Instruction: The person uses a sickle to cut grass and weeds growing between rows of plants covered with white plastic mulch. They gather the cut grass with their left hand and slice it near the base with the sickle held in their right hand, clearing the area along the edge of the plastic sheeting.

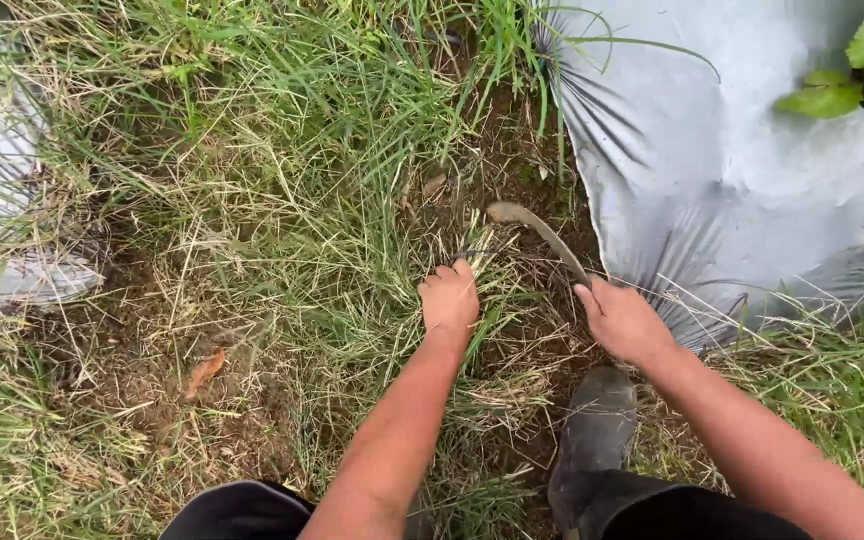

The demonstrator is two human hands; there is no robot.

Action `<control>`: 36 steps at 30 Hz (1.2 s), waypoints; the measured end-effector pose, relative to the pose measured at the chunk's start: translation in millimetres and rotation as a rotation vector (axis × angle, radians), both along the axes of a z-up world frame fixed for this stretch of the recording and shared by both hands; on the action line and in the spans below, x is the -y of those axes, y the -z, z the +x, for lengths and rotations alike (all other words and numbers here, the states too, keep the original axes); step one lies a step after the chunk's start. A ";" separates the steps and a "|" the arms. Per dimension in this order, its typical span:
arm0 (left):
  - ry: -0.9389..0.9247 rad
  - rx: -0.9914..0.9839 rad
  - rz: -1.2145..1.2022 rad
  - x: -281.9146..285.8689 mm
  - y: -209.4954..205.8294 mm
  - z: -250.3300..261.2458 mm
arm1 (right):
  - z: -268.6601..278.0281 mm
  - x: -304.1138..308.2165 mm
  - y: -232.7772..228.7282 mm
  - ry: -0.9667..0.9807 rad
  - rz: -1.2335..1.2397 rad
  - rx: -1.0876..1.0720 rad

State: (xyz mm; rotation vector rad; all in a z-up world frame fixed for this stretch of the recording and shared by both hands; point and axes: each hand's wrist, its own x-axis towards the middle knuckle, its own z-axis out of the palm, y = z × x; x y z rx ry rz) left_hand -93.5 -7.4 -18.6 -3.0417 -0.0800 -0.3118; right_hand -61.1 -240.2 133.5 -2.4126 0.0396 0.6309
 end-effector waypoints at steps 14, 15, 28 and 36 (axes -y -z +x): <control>0.269 -0.658 0.207 -15.2 -79.0 26.3 | -22.2 34.5 -19.3 0.217 -0.079 -0.147; 0.281 -0.695 0.176 -17.6 -75.4 27.7 | -25.1 32.9 -17.7 0.269 -0.054 -0.112; 0.127 -0.292 0.367 2.0 22.8 -2.3 | -16.4 10.0 -4.3 0.211 0.046 0.069; 0.108 -0.228 0.252 0.6 -3.3 -3.1 | 1.1 8.8 -44.0 0.160 -0.081 -0.030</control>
